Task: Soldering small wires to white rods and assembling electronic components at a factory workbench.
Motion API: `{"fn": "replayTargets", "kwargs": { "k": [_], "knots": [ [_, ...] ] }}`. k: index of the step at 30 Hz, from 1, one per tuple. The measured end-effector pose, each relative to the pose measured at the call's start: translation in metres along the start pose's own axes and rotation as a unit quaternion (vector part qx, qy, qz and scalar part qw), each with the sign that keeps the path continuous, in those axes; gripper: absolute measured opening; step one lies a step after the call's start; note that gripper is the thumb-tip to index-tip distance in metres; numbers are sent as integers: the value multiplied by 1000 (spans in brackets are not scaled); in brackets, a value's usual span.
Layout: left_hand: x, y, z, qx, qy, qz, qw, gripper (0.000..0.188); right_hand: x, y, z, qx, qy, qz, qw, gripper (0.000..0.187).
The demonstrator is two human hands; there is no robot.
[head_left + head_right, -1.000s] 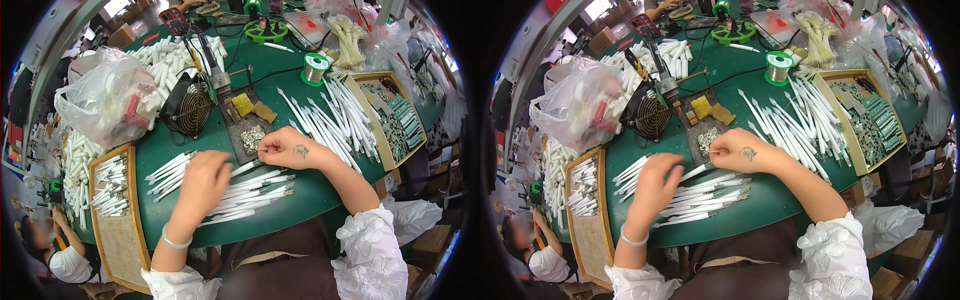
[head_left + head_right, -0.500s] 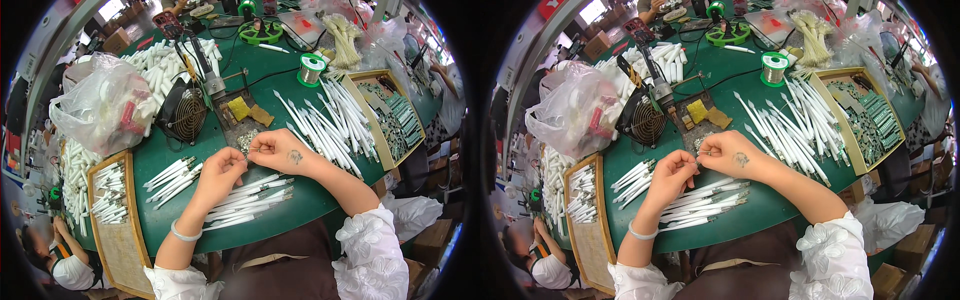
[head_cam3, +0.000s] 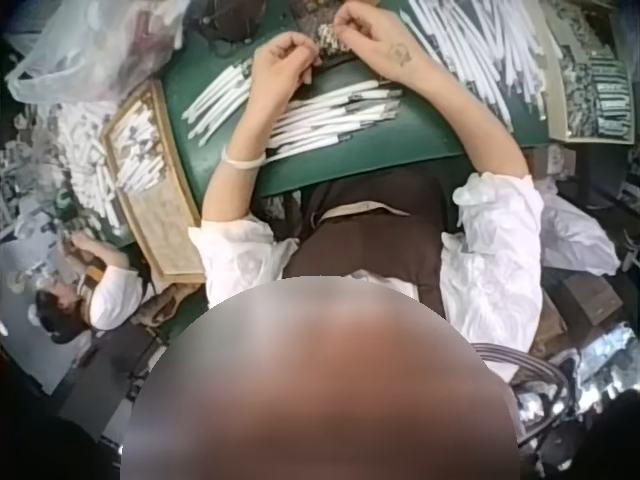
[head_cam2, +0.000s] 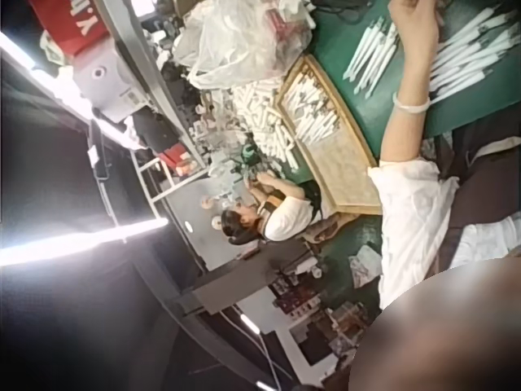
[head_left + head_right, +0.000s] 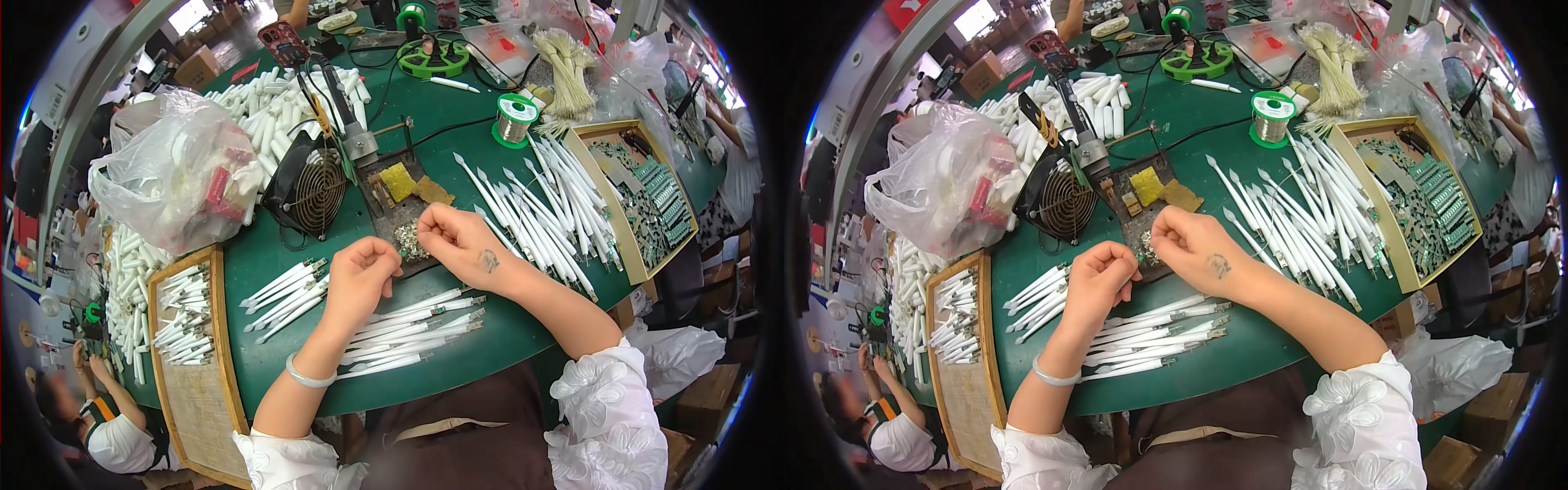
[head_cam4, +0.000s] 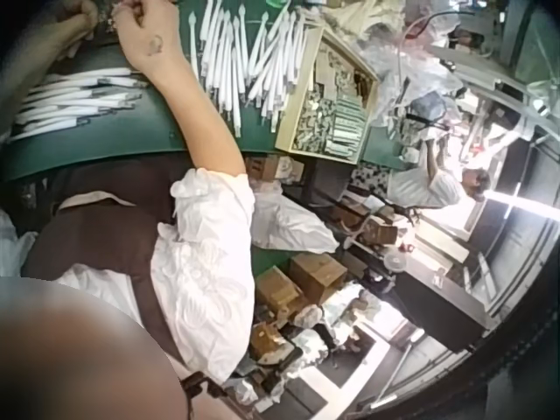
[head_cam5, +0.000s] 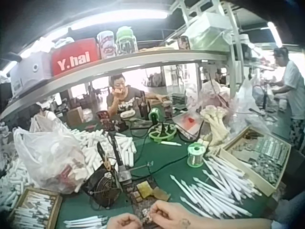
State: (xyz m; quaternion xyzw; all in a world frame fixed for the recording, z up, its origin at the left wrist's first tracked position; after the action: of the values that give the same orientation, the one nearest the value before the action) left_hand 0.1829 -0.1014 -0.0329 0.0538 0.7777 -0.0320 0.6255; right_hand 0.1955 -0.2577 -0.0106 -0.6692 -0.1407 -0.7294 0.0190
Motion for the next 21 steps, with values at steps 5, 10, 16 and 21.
{"fn": "replayTargets", "kwargs": {
  "k": [5, 10, 16, 21],
  "knots": [
    [-3, 0, 9, -23, -6, -2, 1000, 6, 14, -1, -2, -47, 180, -100, 977, 8],
    [-5, -2, 14, -31, -30, -8, 999, 6, 16, 0, 0, -68, 214, -131, 966, 6],
    [-13, 0, 16, -46, -44, -37, 997, 5, 18, -1, 1, -91, 225, -131, 961, 6],
    [-18, 2, 16, -56, -53, -34, 996, 5, 20, -2, 0, -107, 228, -122, 960, 6]
  ]
}}
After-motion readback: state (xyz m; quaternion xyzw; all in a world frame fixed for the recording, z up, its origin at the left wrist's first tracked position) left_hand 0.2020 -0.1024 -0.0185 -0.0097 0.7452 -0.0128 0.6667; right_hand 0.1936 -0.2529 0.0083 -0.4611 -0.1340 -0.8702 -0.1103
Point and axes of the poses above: each hand's wrist, its own z-axis towards the middle knuckle, its own y-axis out of the back of the hand, x = y × z, the point moved 6 cm from there along z, towards the middle knuckle, and after that the axes turned 5 degrees about -x, right-handed, at the moved point
